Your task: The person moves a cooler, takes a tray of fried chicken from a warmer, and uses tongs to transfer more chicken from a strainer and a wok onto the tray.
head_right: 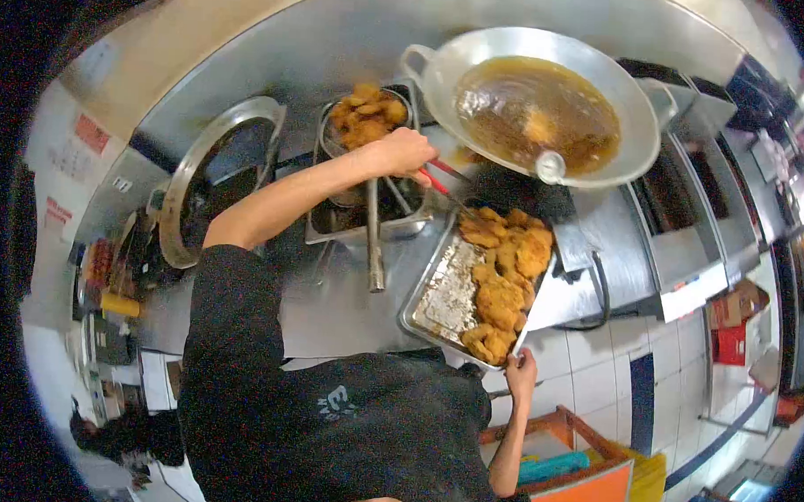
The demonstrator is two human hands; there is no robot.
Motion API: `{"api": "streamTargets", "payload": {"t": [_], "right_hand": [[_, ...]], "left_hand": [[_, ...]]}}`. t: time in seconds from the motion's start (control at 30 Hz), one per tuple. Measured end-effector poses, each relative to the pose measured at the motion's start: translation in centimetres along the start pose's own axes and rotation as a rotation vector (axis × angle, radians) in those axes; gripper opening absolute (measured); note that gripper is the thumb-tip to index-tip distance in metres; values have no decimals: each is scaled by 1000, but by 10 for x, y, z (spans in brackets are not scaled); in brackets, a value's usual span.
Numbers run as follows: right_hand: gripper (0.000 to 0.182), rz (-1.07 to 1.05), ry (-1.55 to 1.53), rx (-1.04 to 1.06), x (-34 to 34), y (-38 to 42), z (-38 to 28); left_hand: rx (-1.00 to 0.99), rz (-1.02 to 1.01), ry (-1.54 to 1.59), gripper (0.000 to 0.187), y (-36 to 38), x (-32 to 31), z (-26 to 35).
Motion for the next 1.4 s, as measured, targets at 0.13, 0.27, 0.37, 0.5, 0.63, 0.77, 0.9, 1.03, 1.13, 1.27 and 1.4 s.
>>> {"api": "streamTargets", "payload": {"t": [0.13, 0.27, 0.37, 0.5, 0.63, 0.77, 0.9, 1.03, 1.13, 1.27, 1.4], "right_hand": [[19, 11, -23, 50, -2, -5, 15], [14, -28, -32, -7, -2, -9, 13], [14, -37, -43, -91, 0, -8, 1], [13, -109, -60, -120, 3, -15, 11], [14, -148, -98, -135, 2, -12, 6], [9, -112, -150, -104, 1, -5, 4], [12, -88, -154, -157, 1, -1, 0], [10, -121, -149, -135, 1, -8, 7], [13, -176, -97, -164, 2, -10, 8], [28, 268, 555, 208, 22, 20, -64], [20, 276, 74, 245, -8, 37, -191]], "left_hand": [[139, 140, 127, 56, 79, 45, -11], [629, 140, 213, 55, 174, 69, -57], [902, 76, 161, 55, 211, 42, -102], [956, -95, 245, 57, 201, -19, -139], [1043, -35, 352, 68, 178, -98, -156], [1162, 102, 582, 79, 204, -130, -130], [1265, 207, 531, 83, 242, -183, -120], [1231, 230, 1367, 73, 236, -202, -109], [1247, 223, 1431, 70, 228, -214, -118], [1097, 94, 1649, 76, 222, -197, -109], [1032, 19, 1806, 75, 223, -221, -118]]}}
Point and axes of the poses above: each hand's wrist, its own y-axis away from the middle knuckle, its own x-axis out of the back of the hand, z = x × y, the point moved 6 cm from there along -y, towards the middle knuckle, and after that the axes turned 4 degrees about -x, right-handed, at the moved point
